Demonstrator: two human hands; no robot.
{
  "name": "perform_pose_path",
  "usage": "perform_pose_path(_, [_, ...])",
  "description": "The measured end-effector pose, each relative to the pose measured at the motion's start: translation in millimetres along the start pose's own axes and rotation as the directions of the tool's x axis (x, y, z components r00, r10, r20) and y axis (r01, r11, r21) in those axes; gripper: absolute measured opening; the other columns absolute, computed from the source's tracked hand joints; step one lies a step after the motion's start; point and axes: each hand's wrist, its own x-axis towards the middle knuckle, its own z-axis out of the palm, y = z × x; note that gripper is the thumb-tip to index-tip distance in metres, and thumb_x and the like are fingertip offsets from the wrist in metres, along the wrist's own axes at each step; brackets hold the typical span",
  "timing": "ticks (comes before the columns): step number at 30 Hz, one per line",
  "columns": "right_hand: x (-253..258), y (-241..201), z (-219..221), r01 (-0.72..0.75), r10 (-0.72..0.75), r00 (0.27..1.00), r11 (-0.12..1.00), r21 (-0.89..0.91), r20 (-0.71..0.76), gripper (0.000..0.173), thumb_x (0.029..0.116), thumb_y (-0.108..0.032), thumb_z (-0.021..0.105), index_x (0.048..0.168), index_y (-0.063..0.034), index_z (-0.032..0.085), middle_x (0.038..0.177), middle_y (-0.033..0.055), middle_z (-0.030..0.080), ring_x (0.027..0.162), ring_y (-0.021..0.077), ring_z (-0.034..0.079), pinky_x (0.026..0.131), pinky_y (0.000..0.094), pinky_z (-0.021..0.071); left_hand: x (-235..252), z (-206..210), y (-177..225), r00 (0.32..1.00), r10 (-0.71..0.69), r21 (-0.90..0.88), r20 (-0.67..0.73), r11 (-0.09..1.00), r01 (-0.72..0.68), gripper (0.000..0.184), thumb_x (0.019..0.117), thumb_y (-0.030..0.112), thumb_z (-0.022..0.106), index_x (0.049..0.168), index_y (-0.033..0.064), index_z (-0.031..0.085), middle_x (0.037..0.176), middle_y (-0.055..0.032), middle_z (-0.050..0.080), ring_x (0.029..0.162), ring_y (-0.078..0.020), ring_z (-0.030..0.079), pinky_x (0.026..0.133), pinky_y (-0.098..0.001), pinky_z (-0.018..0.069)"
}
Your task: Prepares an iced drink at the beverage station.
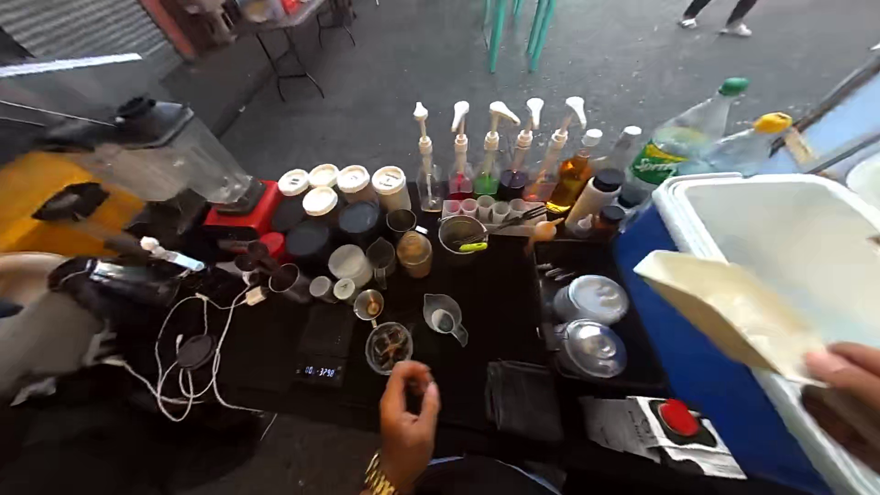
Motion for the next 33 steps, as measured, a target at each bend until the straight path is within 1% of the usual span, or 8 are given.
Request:
perform_pose_path(3, [-11,25,70,0.098,-0.093,0.984,0.995,-0.029,0.151,0.031,0.1086,-0.026,0.046,0.103,0.0008,0.061,0.072,0.0023,0.062,0.057,0.0122,0.061,0.054,0.0345,0.0552,-28,-61,-44,0.984,-0.066,0.131,-0.168,0.987,0.089,0.035,0.0787,0.005,0.070,0.111,-0.0017,0.057,0.096,-0.0023,0.063,0.087,-0.0054,0.062,0.078,-0.0214,0.0550])
perform_pose_path(5, [-14,30,132,0.103,-0.094,0.970,0.994,-0.031,0.224,0.031,0.1086,-0.025,0.046,0.101,0.0000,0.062,0.070,0.0040,0.062,0.056,0.0137,0.060,0.052,0.0355,0.0540,-34,-87,-69,0.974,-0.117,0.194,-0.194,0.969,0.155,0.047,0.0730,0.006,0.075,0.115,-0.0044,0.056,0.104,-0.0076,0.064,0.096,-0.0096,0.064,0.084,-0.0245,0.0560])
perform_pose_path(9, [-3,54,234,0.121,-0.090,0.944,0.990,-0.078,0.318,0.037,0.1068,-0.035,0.045,0.097,-0.0064,0.066,0.065,0.0032,0.061,0.052,0.0158,0.059,0.050,0.0372,0.0526,-24,-108,-95,0.960,-0.273,0.244,-0.055,0.929,0.278,0.071,0.0708,0.014,0.085,0.131,-0.0064,0.054,0.127,-0.0187,0.062,0.117,-0.0229,0.063,0.099,-0.0370,0.0550])
perform_pose_path(12, [10,55,275,0.119,-0.047,0.926,0.978,-0.173,0.374,0.038,0.1063,-0.039,0.045,0.096,-0.0089,0.066,0.066,0.0024,0.061,0.056,0.0153,0.060,0.056,0.0375,0.0539,-7,-104,-110,0.957,-0.279,0.235,0.086,0.939,0.252,0.096,0.0663,0.023,0.092,0.144,-0.0072,0.044,0.141,-0.0213,0.055,0.132,-0.0267,0.055,0.111,-0.0398,0.0474])
perform_pose_path(18, [18,31,301,0.091,0.061,0.913,0.933,-0.348,0.403,0.039,0.1084,-0.037,0.043,0.094,-0.0083,0.065,0.071,0.0063,0.061,0.064,0.0202,0.063,0.064,0.0427,0.0535,19,-88,-124,0.953,-0.242,0.208,0.182,0.957,0.204,0.123,0.0581,0.030,0.097,0.152,-0.0088,0.029,0.152,-0.0239,0.047,0.142,-0.0276,0.046,0.119,-0.0376,0.0386])
perform_pose_path(24, [20,9,299,0.098,0.090,0.925,0.883,-0.459,0.370,0.038,0.1085,-0.035,0.043,0.092,-0.0080,0.064,0.071,0.0074,0.060,0.066,0.0220,0.063,0.065,0.0442,0.0520,27,-81,-129,0.931,-0.288,0.228,0.225,0.944,0.237,0.125,0.0594,0.031,0.098,0.157,-0.0032,0.027,0.158,-0.0207,0.040,0.147,-0.0243,0.041,0.121,-0.0346,0.0345])
perform_pose_path(29, [18,8,289,0.077,0.119,0.924,0.872,-0.484,0.363,0.037,0.1084,-0.034,0.044,0.093,-0.0077,0.064,0.071,0.0077,0.061,0.065,0.0219,0.063,0.064,0.0450,0.0523,28,-75,-133,0.935,-0.273,0.211,0.227,0.951,0.226,0.127,0.0586,0.035,0.098,0.157,-0.0028,0.027,0.158,-0.0202,0.041,0.146,-0.0237,0.042,0.121,-0.0346,0.0362])
perform_pose_path(33, [15,10,286,0.042,0.150,0.920,0.881,-0.472,0.361,0.037,0.1085,-0.034,0.043,0.093,-0.0075,0.064,0.071,0.0072,0.061,0.064,0.0212,0.063,0.064,0.0440,0.0530,27,-66,-138,0.957,-0.237,0.188,0.168,0.961,0.205,0.127,0.0578,0.033,0.099,0.156,-0.0050,0.027,0.150,-0.0192,0.051,0.140,-0.0238,0.050,0.118,-0.0366,0.0405])
